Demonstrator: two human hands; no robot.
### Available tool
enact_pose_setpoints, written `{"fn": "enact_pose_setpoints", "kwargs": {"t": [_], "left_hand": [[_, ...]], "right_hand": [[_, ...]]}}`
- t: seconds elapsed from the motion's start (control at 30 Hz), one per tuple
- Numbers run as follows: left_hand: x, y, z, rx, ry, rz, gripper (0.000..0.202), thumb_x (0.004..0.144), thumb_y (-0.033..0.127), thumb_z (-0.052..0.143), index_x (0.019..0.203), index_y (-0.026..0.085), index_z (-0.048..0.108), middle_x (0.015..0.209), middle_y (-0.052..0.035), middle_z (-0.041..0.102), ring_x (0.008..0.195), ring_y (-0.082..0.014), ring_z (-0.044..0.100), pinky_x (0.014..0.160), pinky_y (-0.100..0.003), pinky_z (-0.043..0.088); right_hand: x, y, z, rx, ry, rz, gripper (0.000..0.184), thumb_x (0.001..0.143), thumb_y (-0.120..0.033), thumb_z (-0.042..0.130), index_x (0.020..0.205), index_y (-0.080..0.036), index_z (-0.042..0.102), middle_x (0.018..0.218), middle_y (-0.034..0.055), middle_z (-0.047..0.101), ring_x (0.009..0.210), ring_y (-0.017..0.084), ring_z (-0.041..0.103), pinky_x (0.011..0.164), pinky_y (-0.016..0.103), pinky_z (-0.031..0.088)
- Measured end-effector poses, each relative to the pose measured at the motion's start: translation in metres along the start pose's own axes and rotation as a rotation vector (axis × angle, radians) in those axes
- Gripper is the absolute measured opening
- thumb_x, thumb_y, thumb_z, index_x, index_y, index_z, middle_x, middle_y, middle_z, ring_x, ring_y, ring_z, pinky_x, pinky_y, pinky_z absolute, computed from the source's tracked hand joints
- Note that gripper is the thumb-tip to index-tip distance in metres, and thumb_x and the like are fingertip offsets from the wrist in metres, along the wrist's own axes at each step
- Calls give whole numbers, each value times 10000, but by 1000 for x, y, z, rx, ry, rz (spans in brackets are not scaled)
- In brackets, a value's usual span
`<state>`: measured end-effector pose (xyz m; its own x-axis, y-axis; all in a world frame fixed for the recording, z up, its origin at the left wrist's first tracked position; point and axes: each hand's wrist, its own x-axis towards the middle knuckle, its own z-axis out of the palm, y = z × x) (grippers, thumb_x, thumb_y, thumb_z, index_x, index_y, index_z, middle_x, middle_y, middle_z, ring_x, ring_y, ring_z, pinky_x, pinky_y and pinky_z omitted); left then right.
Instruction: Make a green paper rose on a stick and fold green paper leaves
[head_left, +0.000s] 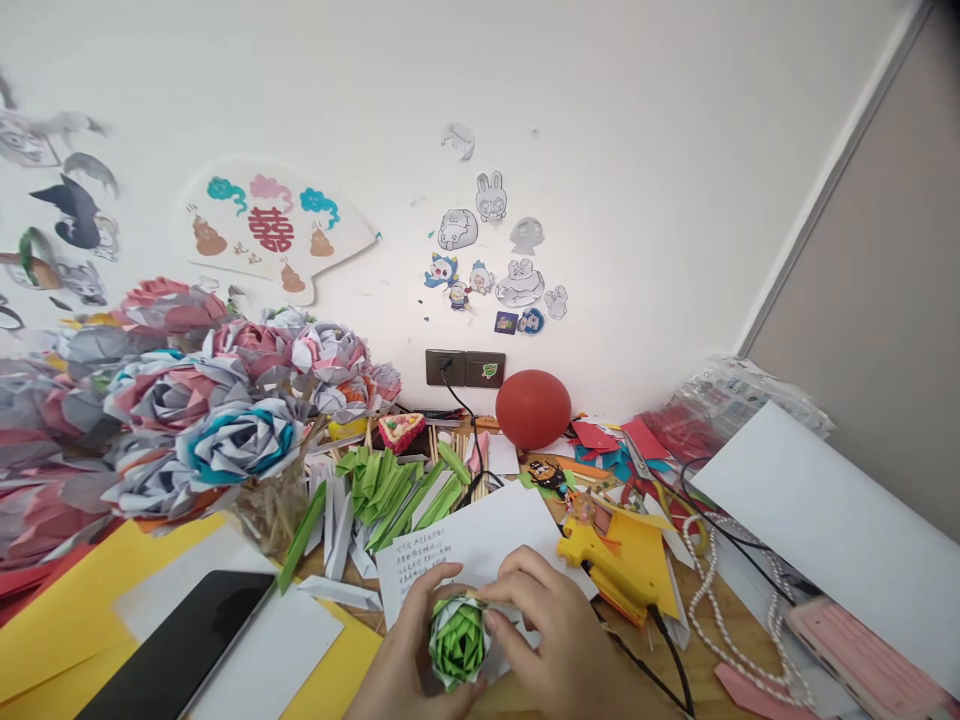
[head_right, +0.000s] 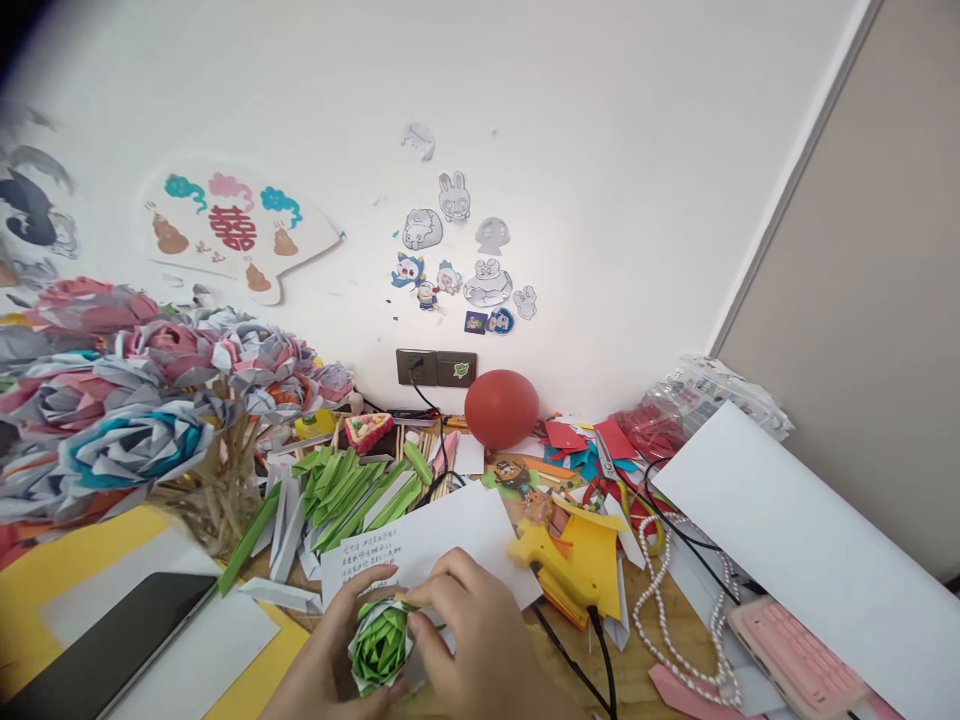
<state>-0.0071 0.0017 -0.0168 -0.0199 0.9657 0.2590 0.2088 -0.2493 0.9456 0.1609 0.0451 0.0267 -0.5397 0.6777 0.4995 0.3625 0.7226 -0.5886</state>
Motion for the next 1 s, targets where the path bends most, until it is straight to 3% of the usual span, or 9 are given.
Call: {"fn": "enact_pose_setpoints", "kwargs": {"t": [0.17, 0.5, 0.77, 1.0], "left_hand": [[2, 0, -6, 141, -14, 82, 551, 566, 70, 616, 1097, 216, 594, 1106, -53, 675, 1058, -248, 609, 917, -314, 493], [-1, 2, 0, 207, -23, 159, 516, 595, 101, 600, 1095, 227, 621, 1081, -39, 704, 1016, -231, 637, 899, -291, 507], [0, 1, -2, 262, -35, 194, 509, 624, 93, 605, 1117, 220, 595, 1080, -37, 698, 1008, -216, 641, 884, -261, 510], [-2, -4, 0, 239, -6, 238, 523, 631, 82, 612, 1124, 255, 585, 1089, -15, 693, 1016, -205, 637, 889, -255, 503]], "right_hand": [[1, 4, 2, 74, 41, 46, 134, 839, -156, 504, 801, -192, 626, 769, 18, 566, 641, 122, 549, 531, 208, 385], [-1, 4, 5, -62, -7, 91, 141, 836, -144, 492, 776, -184, 614, 694, 6, 604, 606, 123, 561, 539, 210, 362], [-3, 5, 3, -161, -59, -72, 222, 909, -187, 418, 845, -171, 630, 764, 48, 631, 685, 151, 597, 613, 232, 411], [-2, 4, 4, -148, 15, -64, 128, 810, -167, 487, 779, -198, 607, 705, 4, 593, 589, 125, 568, 524, 214, 363]]}}
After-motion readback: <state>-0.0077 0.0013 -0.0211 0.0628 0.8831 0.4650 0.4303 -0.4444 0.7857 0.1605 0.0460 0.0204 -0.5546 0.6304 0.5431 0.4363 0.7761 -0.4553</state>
